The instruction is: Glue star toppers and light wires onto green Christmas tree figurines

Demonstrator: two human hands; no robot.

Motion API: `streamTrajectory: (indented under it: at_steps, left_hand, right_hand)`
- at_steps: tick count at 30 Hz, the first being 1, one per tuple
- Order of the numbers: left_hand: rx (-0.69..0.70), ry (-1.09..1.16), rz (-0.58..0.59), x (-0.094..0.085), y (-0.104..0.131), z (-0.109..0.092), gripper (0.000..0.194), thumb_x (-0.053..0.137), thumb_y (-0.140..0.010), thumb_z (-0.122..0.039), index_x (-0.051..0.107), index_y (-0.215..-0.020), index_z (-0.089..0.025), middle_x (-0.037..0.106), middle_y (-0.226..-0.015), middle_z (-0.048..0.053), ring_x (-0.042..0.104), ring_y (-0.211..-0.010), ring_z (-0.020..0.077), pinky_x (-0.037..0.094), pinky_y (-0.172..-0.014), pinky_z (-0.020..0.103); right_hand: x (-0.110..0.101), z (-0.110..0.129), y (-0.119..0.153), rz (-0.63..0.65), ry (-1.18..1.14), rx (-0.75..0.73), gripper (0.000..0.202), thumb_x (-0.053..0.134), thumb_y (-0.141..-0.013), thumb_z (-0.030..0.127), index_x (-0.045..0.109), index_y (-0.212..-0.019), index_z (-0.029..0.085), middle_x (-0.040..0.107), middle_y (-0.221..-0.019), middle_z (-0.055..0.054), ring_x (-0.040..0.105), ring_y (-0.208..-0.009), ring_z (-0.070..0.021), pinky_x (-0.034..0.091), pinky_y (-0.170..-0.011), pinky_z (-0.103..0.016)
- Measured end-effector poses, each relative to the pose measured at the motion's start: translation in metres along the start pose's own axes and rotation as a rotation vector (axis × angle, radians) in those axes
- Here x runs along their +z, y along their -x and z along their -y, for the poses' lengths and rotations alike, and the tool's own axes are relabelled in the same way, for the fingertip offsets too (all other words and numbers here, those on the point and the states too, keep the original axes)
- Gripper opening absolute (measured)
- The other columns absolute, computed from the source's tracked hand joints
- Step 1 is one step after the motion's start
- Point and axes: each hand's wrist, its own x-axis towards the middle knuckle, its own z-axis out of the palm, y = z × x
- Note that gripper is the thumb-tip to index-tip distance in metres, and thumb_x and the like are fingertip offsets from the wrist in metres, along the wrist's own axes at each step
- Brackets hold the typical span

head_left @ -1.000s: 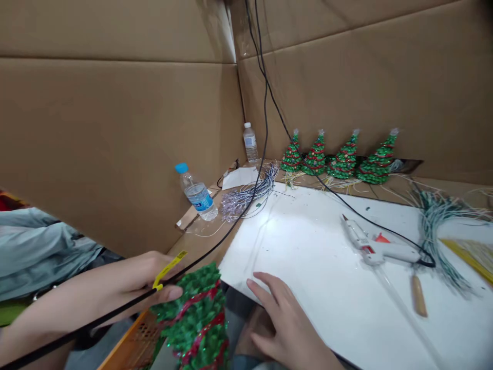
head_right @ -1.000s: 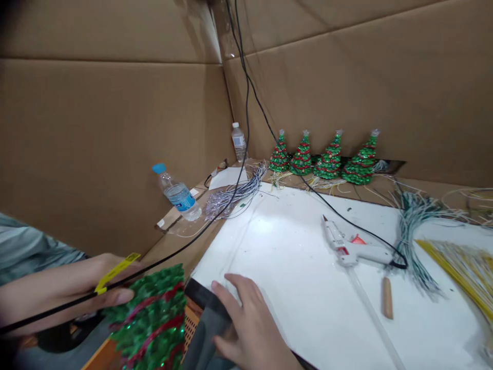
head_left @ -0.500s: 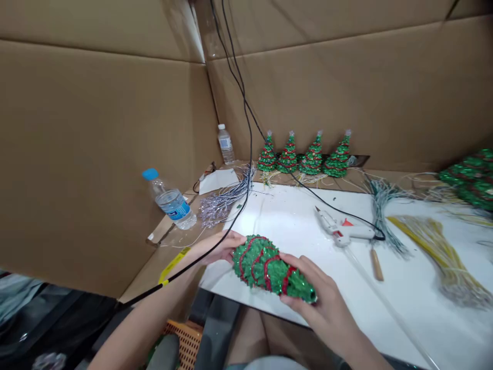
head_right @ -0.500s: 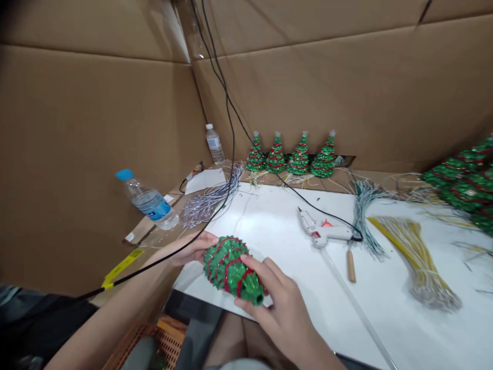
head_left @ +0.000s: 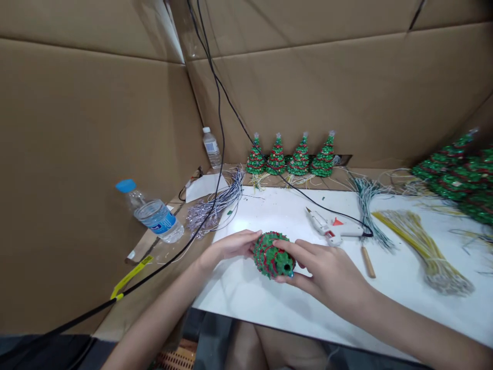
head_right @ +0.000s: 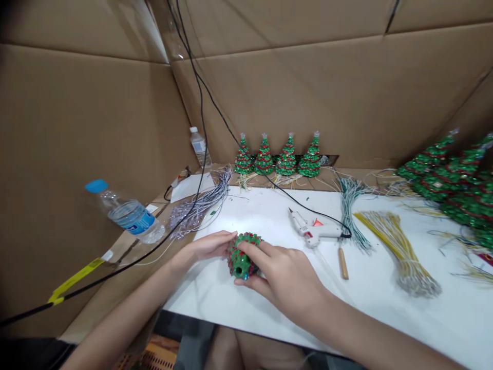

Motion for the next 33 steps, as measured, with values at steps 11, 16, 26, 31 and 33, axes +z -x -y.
streamTrajectory:
  at_steps: [11,16,26,31,33]
  left_hand:
    - [0.103,-0.586,-0.351,-0.017,0.007,-0.010,0.058,0.043,-0.091,-0.059,0.075,-0.081,-0.011,0.050,-0.044,-0.003,0.044,-0.045,0.0123,0.036,-0.052,0.025]
    - [0.184,-0.810,-0.645,-0.017,0.048,-0.004,0.032,0.054,-0.085,-0.021,0.071,-0.112,-0.015,0.072,-0.091,0.006,0.060,-0.076,0.0179,0.045,-0.076,0.027]
    - [0.057,-1.073,-1.119,-0.043,0.102,0.019,0.023,0.054,-0.086,-0.023,0.066,-0.105,-0.022,0.063,-0.120,0.010,0.059,-0.111,0.0286,0.044,-0.099,0.039]
    - [0.029,-1.176,-1.135,-0.051,0.097,0.024,0.016,0.055,-0.087,-0.027,0.068,-0.096,-0.023,0.062,-0.118,0.009,0.054,-0.118,0.0297,0.042,-0.100,0.037]
    - [0.025,-1.196,-1.109,-0.055,0.094,0.025,0.016,0.055,-0.087,-0.025,0.067,-0.096,-0.022,0.062,-0.114,0.009,0.055,-0.114,0.0291,0.044,-0.096,0.037]
  right_hand:
    - [-0.004,-0.056,-0.059,0.336,-0.523,0.265,0.040,0.056,-0.090,0.052,0.065,-0.112,0.020,0.069,-0.087,-0.004,0.058,-0.072,-0.0162,0.043,-0.061,-0.026]
    - [0.002,-0.069,-0.066,0.389,-0.575,0.227,0.042,0.057,-0.088,0.055,0.066,-0.110,0.020,0.069,-0.089,-0.004,0.056,-0.070,-0.0156,0.044,-0.059,-0.026]
    - [0.016,-0.084,-0.075,0.408,-0.618,0.221,0.044,0.058,-0.088,0.054,0.063,-0.118,0.022,0.068,-0.091,-0.003,0.059,-0.076,-0.0168,0.046,-0.063,-0.028]
    - [0.020,-0.085,-0.078,0.401,-0.583,0.222,0.047,0.057,-0.088,0.056,0.062,-0.119,0.021,0.067,-0.084,-0.003,0.057,-0.069,-0.0163,0.046,-0.056,-0.027]
    - [0.021,-0.084,-0.079,0.379,-0.580,0.211,0.045,0.057,-0.087,0.055,0.064,-0.115,0.020,0.067,-0.082,-0.003,0.057,-0.068,-0.0166,0.046,-0.056,-0.028]
